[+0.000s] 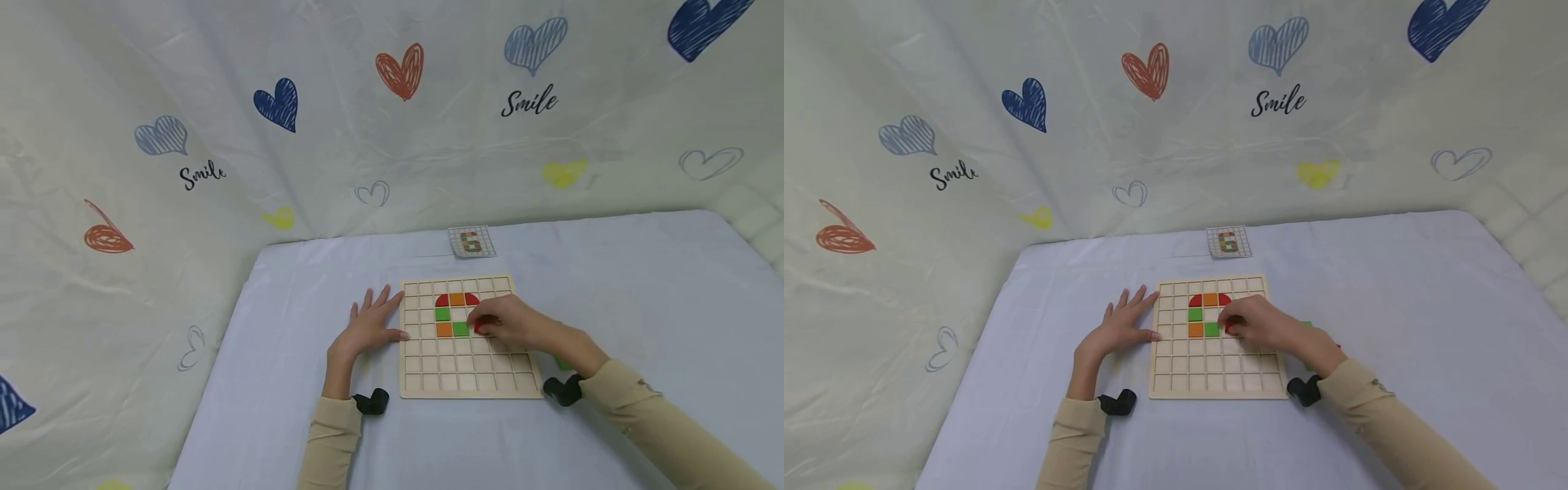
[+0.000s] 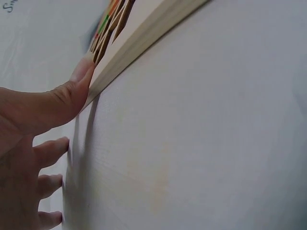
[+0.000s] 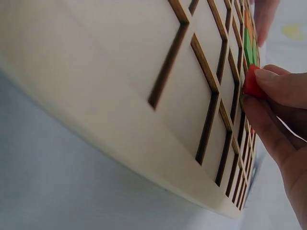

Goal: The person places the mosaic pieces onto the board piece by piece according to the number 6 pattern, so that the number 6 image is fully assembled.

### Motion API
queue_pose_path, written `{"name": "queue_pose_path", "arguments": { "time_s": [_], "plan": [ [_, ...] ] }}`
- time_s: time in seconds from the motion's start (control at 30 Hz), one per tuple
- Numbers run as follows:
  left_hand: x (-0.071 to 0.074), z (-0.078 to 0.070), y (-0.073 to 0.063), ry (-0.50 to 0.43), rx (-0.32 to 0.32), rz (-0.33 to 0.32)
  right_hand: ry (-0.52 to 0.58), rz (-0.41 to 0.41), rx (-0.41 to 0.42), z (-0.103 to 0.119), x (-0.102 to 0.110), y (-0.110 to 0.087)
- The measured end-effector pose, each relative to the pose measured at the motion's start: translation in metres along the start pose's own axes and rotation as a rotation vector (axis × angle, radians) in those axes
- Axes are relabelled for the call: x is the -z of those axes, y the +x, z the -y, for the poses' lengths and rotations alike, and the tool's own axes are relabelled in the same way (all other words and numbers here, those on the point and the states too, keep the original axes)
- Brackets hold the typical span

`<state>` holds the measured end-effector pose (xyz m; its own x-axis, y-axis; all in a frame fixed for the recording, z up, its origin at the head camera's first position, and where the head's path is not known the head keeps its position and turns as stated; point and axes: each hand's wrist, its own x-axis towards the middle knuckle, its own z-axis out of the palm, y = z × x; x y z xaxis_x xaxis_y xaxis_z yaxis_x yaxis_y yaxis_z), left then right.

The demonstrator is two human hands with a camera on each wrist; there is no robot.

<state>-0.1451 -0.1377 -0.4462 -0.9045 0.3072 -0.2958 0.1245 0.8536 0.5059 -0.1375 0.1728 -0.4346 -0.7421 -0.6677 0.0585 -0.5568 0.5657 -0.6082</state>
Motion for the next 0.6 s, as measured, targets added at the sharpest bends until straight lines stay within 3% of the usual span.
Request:
{"name": "queue_pose_path", "arguments": {
  "time_s": [0.6],
  "plan": [
    [0.0004,0.0019,0.0005,-0.02,-0.009,0.013,-0.016,-0.063,0.036,-0.0015,-0.0007,-0.0043]
  ]
}}
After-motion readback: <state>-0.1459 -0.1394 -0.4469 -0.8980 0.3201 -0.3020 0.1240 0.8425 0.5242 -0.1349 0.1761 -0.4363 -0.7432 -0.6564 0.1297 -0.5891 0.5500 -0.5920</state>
